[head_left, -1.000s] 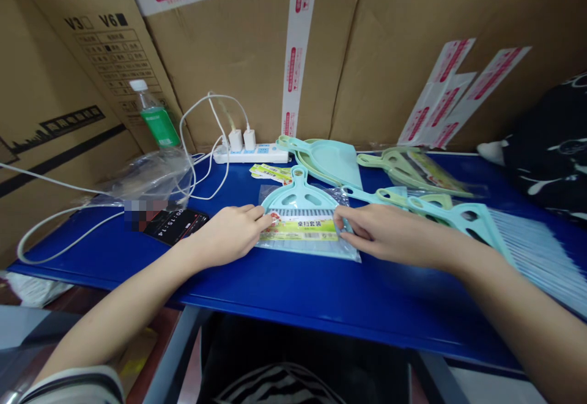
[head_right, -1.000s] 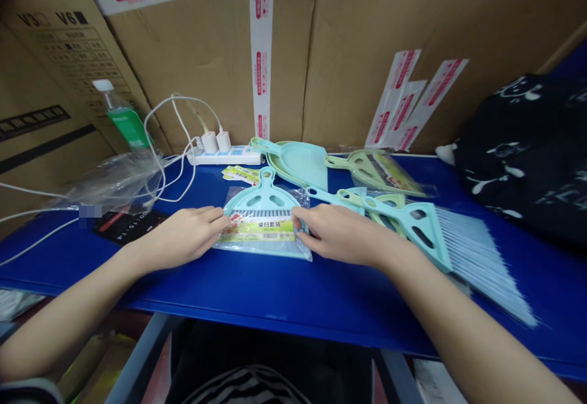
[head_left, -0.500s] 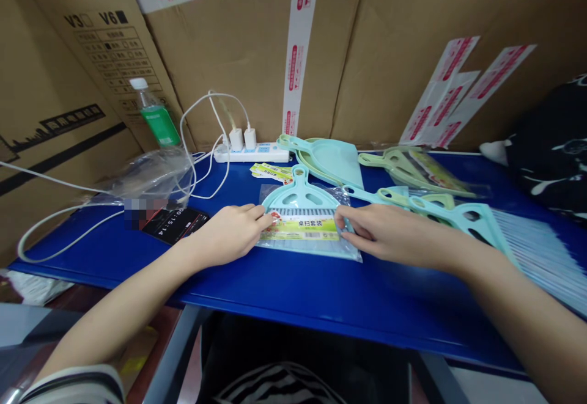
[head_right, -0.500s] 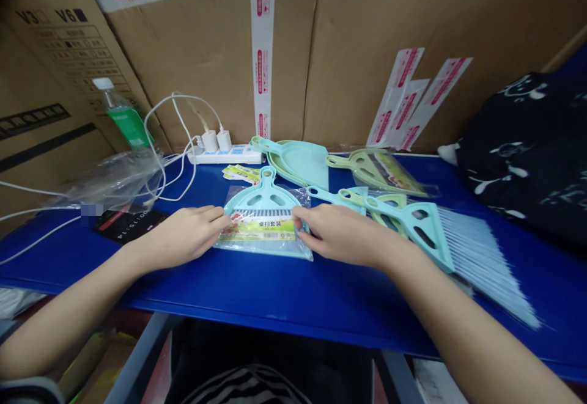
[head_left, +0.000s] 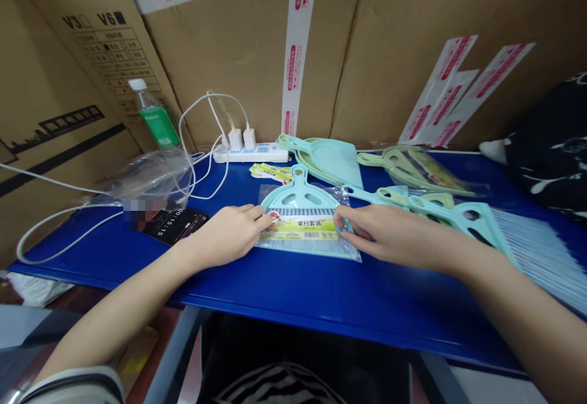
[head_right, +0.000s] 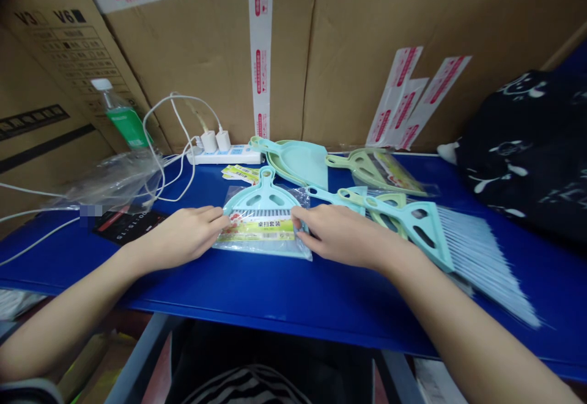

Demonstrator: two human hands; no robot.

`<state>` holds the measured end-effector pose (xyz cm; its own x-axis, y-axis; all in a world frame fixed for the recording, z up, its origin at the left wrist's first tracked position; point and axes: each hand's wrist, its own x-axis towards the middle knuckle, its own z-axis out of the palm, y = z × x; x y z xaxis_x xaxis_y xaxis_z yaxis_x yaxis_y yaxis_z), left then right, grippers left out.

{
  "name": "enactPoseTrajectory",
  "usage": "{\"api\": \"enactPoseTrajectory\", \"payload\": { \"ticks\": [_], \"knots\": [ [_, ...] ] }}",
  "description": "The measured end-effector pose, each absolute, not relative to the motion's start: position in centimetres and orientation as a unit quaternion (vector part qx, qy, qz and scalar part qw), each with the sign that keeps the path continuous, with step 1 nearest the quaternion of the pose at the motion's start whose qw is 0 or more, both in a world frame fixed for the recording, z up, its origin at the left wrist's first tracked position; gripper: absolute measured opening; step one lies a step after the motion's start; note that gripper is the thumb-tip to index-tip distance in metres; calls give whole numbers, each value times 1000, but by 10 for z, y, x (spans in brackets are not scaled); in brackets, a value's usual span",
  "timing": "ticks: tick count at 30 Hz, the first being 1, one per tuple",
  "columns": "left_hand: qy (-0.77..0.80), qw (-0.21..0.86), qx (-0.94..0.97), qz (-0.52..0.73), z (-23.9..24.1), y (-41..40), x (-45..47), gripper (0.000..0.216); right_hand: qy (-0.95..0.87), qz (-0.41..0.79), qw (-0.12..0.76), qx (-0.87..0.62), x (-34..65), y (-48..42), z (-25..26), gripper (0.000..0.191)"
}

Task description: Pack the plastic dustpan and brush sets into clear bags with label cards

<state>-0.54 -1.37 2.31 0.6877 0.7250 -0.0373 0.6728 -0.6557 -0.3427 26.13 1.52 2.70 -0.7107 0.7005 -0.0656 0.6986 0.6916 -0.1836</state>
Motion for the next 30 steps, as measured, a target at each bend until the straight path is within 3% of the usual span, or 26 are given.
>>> {"api": "enactPoseTrajectory", "payload": {
  "ticks": [30],
  "knots": [
    [-386, 144, -906, 94, 25, -14, -5, 21, -916, 97, -16, -389, 262, 14, 28, 15]
  ]
}}
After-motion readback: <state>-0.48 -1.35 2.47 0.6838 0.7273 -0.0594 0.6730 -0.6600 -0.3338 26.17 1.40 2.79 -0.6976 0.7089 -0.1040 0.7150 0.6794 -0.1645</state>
